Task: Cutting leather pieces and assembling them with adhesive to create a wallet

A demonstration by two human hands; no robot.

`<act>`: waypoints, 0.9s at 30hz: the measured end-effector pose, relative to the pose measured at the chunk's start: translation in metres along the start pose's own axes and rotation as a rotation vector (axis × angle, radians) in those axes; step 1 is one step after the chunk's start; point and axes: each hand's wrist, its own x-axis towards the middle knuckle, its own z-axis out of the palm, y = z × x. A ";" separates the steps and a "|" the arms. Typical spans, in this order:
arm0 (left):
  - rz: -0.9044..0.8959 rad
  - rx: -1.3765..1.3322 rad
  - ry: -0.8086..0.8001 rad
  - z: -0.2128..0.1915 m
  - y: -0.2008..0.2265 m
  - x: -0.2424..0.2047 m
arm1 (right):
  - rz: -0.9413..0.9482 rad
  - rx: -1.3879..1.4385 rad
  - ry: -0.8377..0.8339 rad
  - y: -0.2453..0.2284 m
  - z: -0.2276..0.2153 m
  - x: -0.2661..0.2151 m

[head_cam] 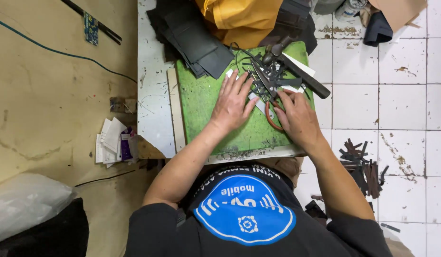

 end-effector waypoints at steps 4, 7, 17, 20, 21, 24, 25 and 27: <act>0.033 -0.014 0.020 0.007 -0.014 -0.007 | 0.005 -0.031 0.084 -0.006 -0.002 -0.009; 0.111 0.000 0.108 0.018 -0.033 -0.014 | -0.017 -0.051 0.130 -0.010 -0.005 -0.007; 0.260 -0.086 0.110 -0.006 -0.059 -0.012 | -0.222 -0.399 0.216 -0.031 0.049 0.067; 0.260 -0.105 0.115 -0.016 -0.058 -0.012 | -0.183 -0.514 0.198 -0.038 0.052 0.074; 0.252 -0.110 0.118 -0.019 -0.056 -0.012 | -0.176 -0.565 0.195 -0.041 0.050 0.075; 0.239 -0.117 0.117 -0.019 -0.059 -0.011 | -0.142 -0.573 0.139 -0.044 0.056 0.076; 0.241 -0.121 0.112 -0.019 -0.059 -0.012 | -0.137 -0.574 0.136 -0.048 0.052 0.074; 0.197 -0.137 0.068 -0.021 -0.059 -0.013 | -0.105 -0.394 0.028 -0.058 0.045 0.073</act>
